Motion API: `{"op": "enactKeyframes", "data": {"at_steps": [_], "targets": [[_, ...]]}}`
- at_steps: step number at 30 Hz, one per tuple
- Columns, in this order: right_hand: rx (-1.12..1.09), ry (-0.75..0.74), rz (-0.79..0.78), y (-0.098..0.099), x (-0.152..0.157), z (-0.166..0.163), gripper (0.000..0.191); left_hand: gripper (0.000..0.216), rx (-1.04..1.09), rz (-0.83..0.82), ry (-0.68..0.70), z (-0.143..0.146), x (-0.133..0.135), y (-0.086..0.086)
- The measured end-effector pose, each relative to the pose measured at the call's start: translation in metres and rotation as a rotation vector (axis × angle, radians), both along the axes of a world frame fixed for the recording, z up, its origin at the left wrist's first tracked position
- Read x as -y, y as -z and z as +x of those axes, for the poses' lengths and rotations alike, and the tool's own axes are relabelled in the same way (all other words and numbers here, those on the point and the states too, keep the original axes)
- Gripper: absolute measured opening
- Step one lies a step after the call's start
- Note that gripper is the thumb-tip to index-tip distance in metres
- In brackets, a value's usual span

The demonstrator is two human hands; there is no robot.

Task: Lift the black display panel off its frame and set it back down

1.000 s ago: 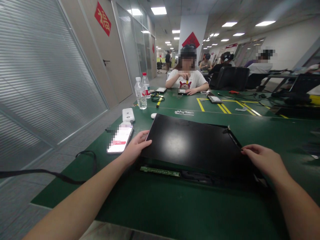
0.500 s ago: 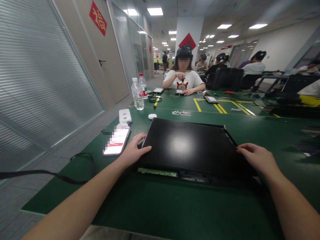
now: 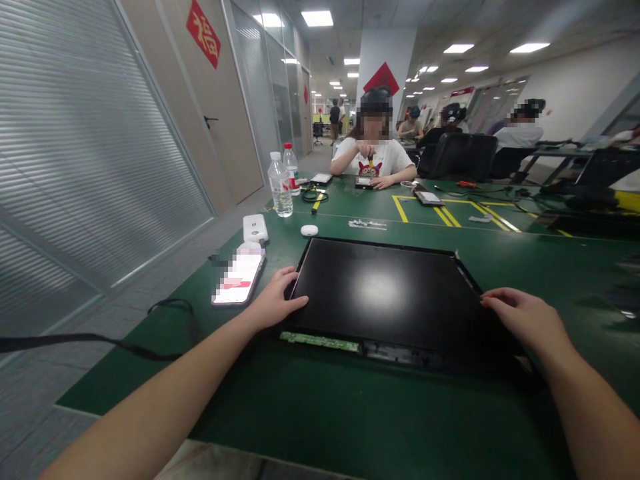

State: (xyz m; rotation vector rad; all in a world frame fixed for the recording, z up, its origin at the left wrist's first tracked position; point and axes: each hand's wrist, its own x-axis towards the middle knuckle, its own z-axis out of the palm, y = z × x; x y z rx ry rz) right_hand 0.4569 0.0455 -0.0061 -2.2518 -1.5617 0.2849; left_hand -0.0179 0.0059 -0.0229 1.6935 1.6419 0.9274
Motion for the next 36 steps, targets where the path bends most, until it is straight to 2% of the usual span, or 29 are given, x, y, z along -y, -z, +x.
{"op": "enactKeyframes", "data": {"at_steps": [8,15,18,36], "targets": [[-0.009,0.015,-0.022,-0.0022,0.0008,-0.0019,0.035,0.056,0.012,0.019,0.01,-0.0017,0.0004,0.0003],[-0.002,0.026,-0.016,0.0016,-0.0041,0.0022,0.035,0.062,-0.297,0.007,0.097,-0.0039,-0.0013,0.0002],[0.005,0.015,-0.019,0.0036,-0.0052,0.0052,0.037,0.065,-0.358,0.007,0.114,-0.0037,-0.0012,-0.0009],[0.028,-0.025,0.019,0.0052,-0.0048,0.0063,0.035,0.065,-0.395,0.028,0.123,-0.0043,-0.0019,-0.0014]]}}
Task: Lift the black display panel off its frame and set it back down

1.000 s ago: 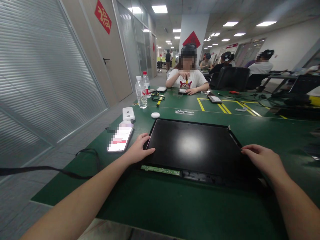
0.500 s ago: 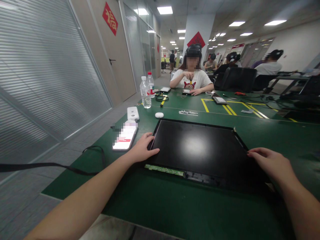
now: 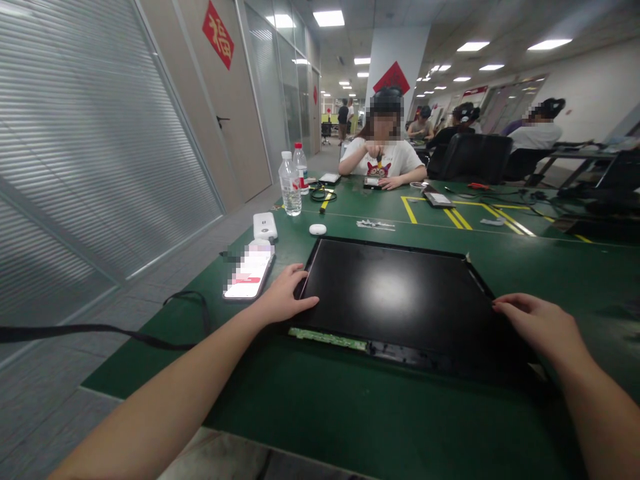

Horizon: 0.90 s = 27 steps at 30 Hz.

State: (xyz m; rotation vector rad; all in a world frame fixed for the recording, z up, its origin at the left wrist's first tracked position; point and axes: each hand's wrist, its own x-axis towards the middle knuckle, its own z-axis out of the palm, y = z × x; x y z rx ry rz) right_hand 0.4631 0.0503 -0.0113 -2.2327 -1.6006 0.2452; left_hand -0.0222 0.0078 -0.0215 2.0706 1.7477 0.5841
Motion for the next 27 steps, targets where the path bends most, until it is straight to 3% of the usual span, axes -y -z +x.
{"op": "enactKeyframes", "data": {"at_steps": [9,13,19,27], "targets": [[-0.039,0.023,0.008,-0.001,0.001,-0.002,0.033,0.065,0.008,0.079,0.032,0.002,0.003,-0.001],[-0.083,0.039,0.078,-0.004,0.005,-0.009,0.034,0.055,-0.034,0.1,0.14,0.001,0.007,-0.011],[-0.084,-0.128,0.105,0.002,0.007,-0.012,0.048,0.05,-0.055,0.107,0.426,-0.003,0.009,-0.021],[-0.054,-0.304,0.04,0.015,0.004,-0.009,0.051,0.052,-0.028,-0.03,0.465,-0.006,0.011,-0.025]]}}
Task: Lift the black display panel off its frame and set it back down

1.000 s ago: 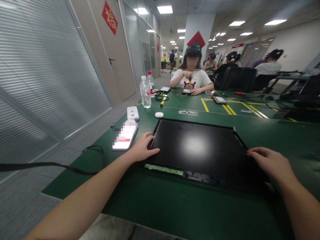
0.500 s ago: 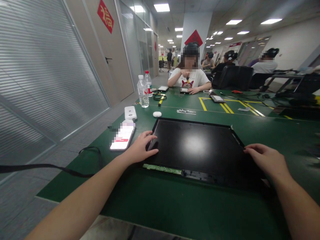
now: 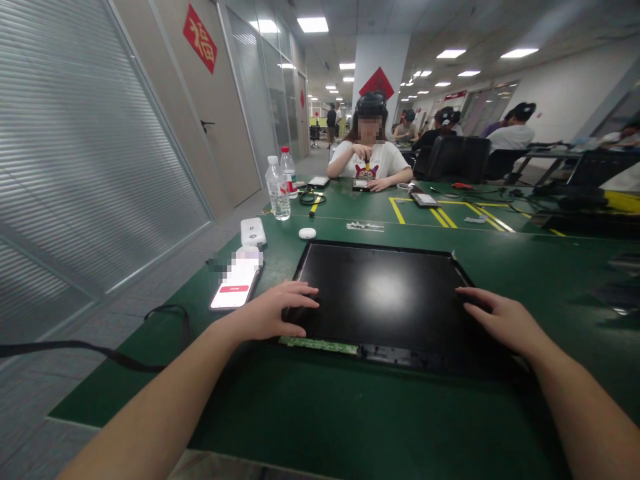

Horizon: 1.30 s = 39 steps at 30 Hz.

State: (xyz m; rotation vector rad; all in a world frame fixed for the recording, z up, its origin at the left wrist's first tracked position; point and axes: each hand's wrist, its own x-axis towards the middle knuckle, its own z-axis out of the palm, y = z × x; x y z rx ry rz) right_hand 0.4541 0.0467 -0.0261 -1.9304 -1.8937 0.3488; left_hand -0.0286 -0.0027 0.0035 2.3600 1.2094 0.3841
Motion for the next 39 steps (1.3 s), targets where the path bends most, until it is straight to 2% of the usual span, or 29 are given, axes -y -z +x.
{"op": "enactKeyframes", "data": {"at_steps": [7,20,28,35,39], "targets": [[0.043,-0.032,-0.006,-0.0008,-0.0007,-0.0017,0.043,0.044,0.074,-0.043,0.031,0.0013,0.0028,-0.0024],[-0.019,-0.04,-0.014,-0.0018,-0.0015,0.0015,0.039,0.032,0.038,-0.04,0.092,0.0029,0.005,-0.0038],[-0.011,-0.047,-0.012,-0.0001,-0.0023,0.0046,0.036,0.035,0.054,-0.045,0.016,0.0052,0.0053,-0.0065],[-0.037,-0.025,-0.028,-0.0018,-0.0016,0.0032,0.039,0.034,0.028,-0.033,0.007,0.0061,0.0048,-0.006],[-0.062,0.032,-0.008,-0.0073,0.0012,0.0013,0.041,0.034,0.007,0.045,-0.098,0.0087,0.0027,-0.0002]]}}
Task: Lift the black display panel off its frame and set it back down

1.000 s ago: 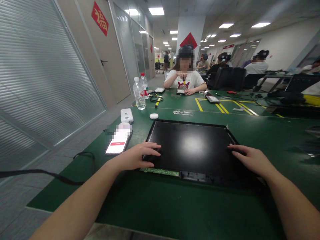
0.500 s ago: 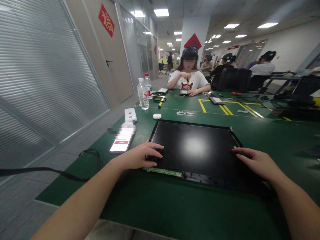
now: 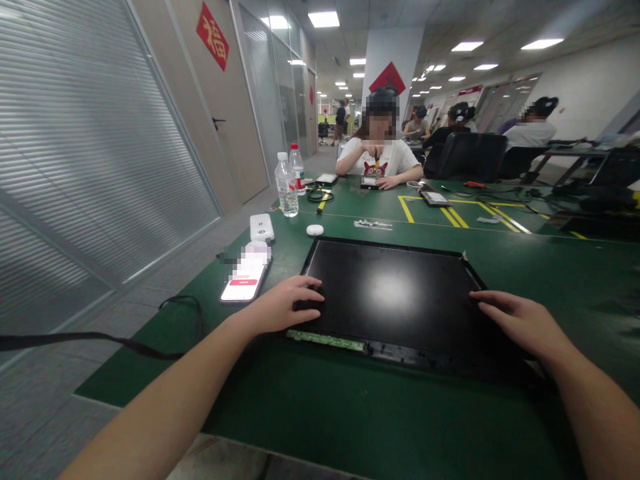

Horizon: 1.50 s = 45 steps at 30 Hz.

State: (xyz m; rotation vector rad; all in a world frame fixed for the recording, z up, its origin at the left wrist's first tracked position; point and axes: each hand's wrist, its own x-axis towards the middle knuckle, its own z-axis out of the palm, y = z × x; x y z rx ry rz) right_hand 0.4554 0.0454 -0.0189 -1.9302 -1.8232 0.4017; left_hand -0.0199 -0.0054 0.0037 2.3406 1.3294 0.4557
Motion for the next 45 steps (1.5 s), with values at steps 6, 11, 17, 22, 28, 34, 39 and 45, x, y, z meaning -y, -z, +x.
{"op": "enactKeyframes", "data": {"at_steps": [6,11,17,22,28,34,39,45], "targets": [[0.033,0.228,-0.008,-0.012,0.0,0.0,0.044,0.052,-0.018,0.145,-0.325,-0.003,-0.01,0.019],[0.045,0.293,-0.069,-0.007,-0.007,0.009,0.047,0.059,-0.165,0.089,-0.441,-0.004,-0.015,0.027],[0.042,0.257,-0.07,0.006,-0.013,0.017,0.035,0.051,-0.196,0.1,-0.422,-0.008,-0.019,0.03],[0.066,0.242,-0.082,0.005,-0.011,0.016,0.041,0.044,-0.161,0.115,-0.413,-0.012,-0.023,0.033],[0.068,0.227,-0.098,0.006,-0.009,0.014,0.042,0.043,-0.031,0.082,-0.453,-0.011,-0.024,0.028],[0.066,0.243,-0.061,0.016,-0.015,0.019,0.038,0.04,0.563,-0.179,-0.659,0.008,-0.011,0.005],[0.076,0.243,-0.053,0.021,-0.017,0.023,0.039,0.045,0.957,-0.484,-0.901,0.028,-0.001,-0.016],[0.097,0.237,-0.027,0.023,-0.015,0.023,0.039,0.047,1.129,-0.545,-0.903,0.028,-0.004,-0.013]]}}
